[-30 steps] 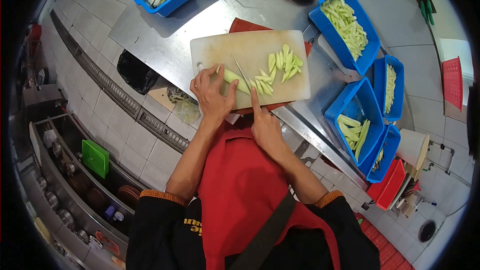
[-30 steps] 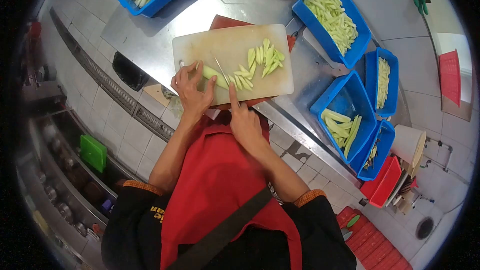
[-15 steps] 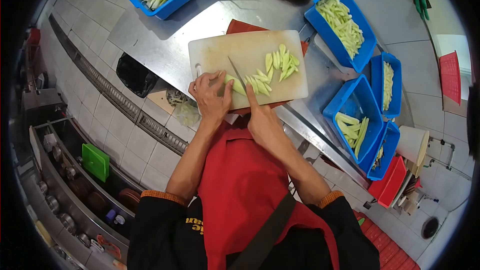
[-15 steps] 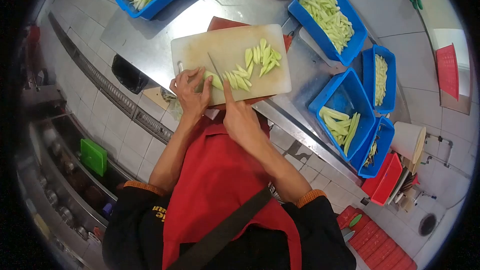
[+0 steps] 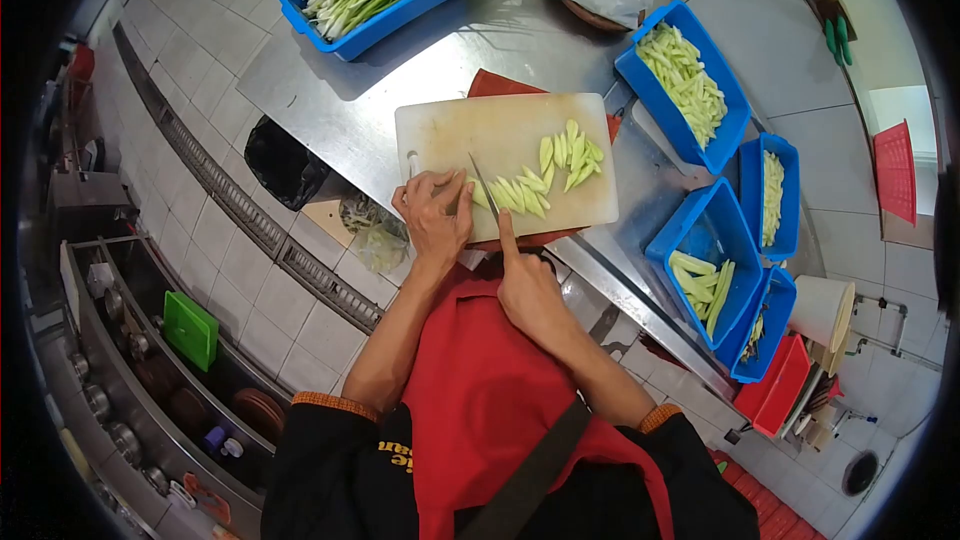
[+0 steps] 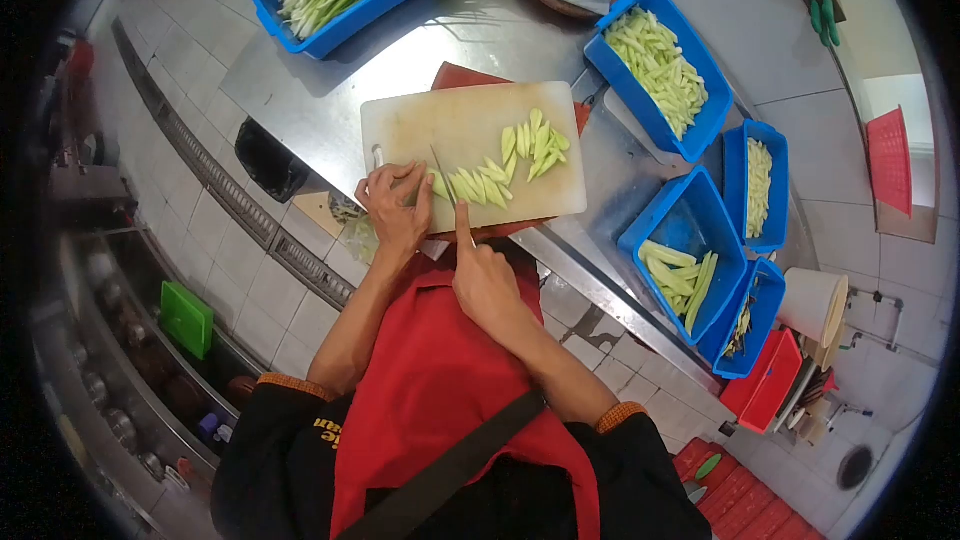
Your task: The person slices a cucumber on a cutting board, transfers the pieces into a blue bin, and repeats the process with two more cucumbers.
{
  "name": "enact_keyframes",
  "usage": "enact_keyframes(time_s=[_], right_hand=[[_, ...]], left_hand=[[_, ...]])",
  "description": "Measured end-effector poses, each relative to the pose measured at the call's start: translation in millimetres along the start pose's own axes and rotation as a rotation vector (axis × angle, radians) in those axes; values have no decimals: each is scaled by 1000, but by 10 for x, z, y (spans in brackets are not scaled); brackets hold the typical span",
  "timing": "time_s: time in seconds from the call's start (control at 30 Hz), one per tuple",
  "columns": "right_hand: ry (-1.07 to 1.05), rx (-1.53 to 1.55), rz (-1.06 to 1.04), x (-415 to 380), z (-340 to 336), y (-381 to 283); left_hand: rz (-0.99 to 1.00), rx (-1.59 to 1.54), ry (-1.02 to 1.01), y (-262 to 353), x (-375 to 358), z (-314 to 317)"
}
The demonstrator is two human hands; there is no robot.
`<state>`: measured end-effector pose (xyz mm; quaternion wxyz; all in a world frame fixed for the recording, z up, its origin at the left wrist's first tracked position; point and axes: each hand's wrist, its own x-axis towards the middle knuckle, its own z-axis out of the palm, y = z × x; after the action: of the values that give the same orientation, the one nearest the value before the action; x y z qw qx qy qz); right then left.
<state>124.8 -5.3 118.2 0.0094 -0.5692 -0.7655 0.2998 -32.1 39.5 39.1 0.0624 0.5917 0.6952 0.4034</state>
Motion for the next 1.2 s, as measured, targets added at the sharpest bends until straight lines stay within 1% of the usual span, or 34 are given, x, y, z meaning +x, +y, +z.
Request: enact_keyframes(time_s=[0.03, 0.07, 0.17, 0.2, 0.27, 0.3, 0.37, 0.4, 0.47, 0.5, 0.57, 0.67, 0.7, 0.73, 0.77, 0.8, 0.9, 0.97, 1.03, 1.1, 1.13, 1.2], right_hand=[[-25, 15, 48, -26, 86, 5], [44, -15, 23, 4, 322, 123], [94, -38, -11, 236, 387, 184], [92, -32, -1, 287, 282, 144], [-10, 28, -15, 436, -3, 57], [-4, 30, -21, 434, -78, 3], [-61, 46, -13, 353, -198, -8], [-55, 38, -11, 294, -183, 46], [88, 108, -154, 196, -104, 63], [81, 109, -156, 165, -108, 39], [-102, 92, -1, 78, -174, -13], [-130, 20, 37, 7, -129, -46], [-136, 23, 35, 39, 0, 5], [-58, -7, 12, 84, 229, 108], [25, -40, -9, 122, 277, 98], [31, -38, -7, 147, 283, 112], [36, -77, -24, 358, 153, 109], [42, 24, -96, 497, -26, 110], [16, 69, -95, 417, -233, 4], [-83, 79, -61, 306, -328, -32], [-79, 73, -66, 250, -320, -12], [0, 121, -139, 152, -278, 1]], left_hand=[[-3, -7, -4, 2, 0, -2], [-6, -16, -12, 20, -11, -7], [-9, -43, -16, 48, 1, -36], [-6, -44, -28, 49, -43, -38], [16, -14, 14, 13, -24, 5], [22, -11, 19, -22, -11, 0], [20, -67, 45, -24, -38, 20], [22, -75, 50, 1, -35, 29], [54, -59, 30, -18, -27, -27], [48, -55, 29, -29, -28, -40], [35, -69, 15, -22, -34, -22], [40, -71, 28, -26, -34, -12], [36, -66, 26, -32, -36, -11], [27, -65, 17, -34, -41, -10], [21, -67, 11, -30, -39, -7], [27, -69, 10, -28, -45, -3], [24, -77, 0, -33, -50, -16], [9, -86, -47, -25, -20, -38], [3, -83, -46, -23, -34, -51], [-2, -94, -33, -26, -13, -11], [-12, -98, -34, -36, -31, 0], [-24, -98, -32, -18, -8, -23]])
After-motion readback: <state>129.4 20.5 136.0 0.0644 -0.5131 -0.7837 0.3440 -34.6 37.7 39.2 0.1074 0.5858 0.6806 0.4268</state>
